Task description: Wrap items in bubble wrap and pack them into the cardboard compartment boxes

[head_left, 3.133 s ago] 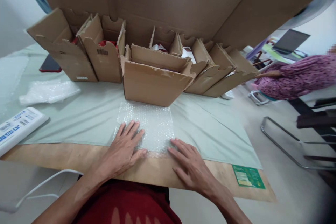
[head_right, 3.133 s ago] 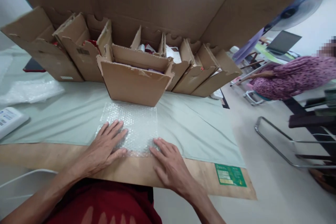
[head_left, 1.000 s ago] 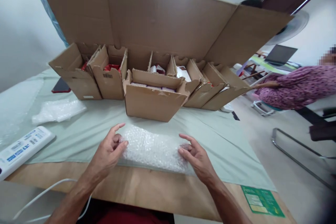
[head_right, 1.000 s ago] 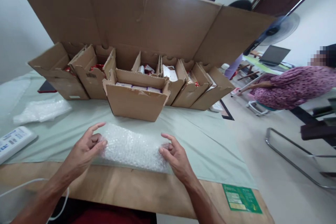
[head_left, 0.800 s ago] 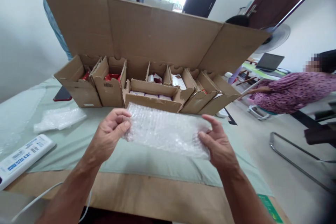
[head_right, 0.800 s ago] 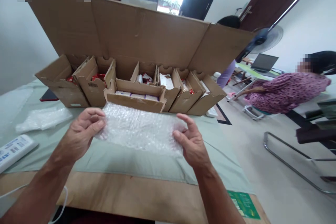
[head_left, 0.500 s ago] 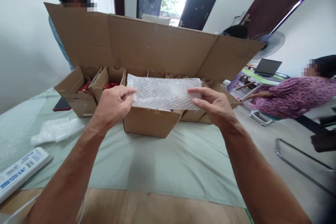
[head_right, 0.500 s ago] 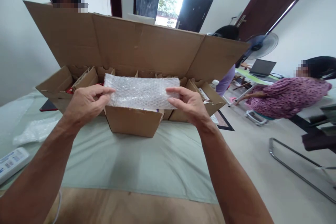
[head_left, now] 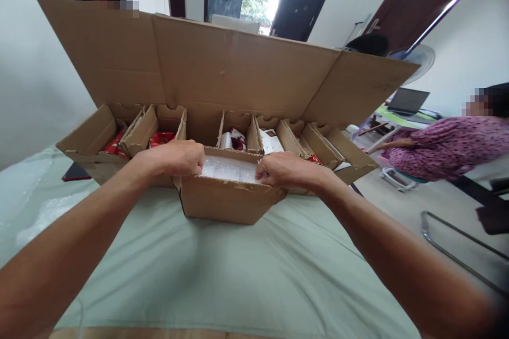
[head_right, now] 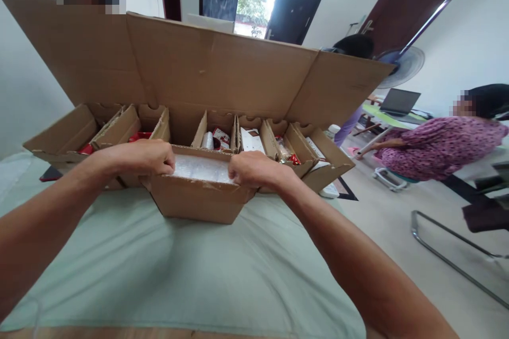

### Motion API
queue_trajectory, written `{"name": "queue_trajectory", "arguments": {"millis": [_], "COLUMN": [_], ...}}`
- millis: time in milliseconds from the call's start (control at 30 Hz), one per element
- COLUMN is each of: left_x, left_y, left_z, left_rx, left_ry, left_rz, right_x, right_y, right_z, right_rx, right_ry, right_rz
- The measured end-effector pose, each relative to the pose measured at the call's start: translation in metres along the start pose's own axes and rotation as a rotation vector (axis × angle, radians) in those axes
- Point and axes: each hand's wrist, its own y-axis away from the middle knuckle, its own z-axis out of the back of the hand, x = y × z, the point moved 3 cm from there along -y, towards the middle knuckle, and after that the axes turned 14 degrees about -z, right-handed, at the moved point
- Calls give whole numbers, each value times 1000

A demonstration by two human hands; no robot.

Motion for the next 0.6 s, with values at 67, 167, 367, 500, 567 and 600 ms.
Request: {"name": "queue_trajectory", "arguments": {"millis": [67, 167, 367, 500, 567, 600], "left_x": [3, 3, -9, -10, -9, -9], "left_y": [-8, -15, -20, -17, -17, -17], "left_z": [-1, -4, -2, -1, -2, -3], "left_rx": [82, 131, 130, 138, 125, 116], "left_ry": [33, 18, -106, -138, -131, -120], "left_rz": [-10, -2, 4, 25, 34, 38], "right_x": [8, 16, 13, 9, 11, 12], "right_y": [-9, -18, -27, -25, -23, -22], "right_z": [-4, -8, -12, -5, -2, -2], "right_rx": [162, 247, 411, 469, 459, 450], "right_ry": [128, 208, 330, 353, 338, 341], "right_rz": [-6, -5, 21, 9, -8, -16]}}
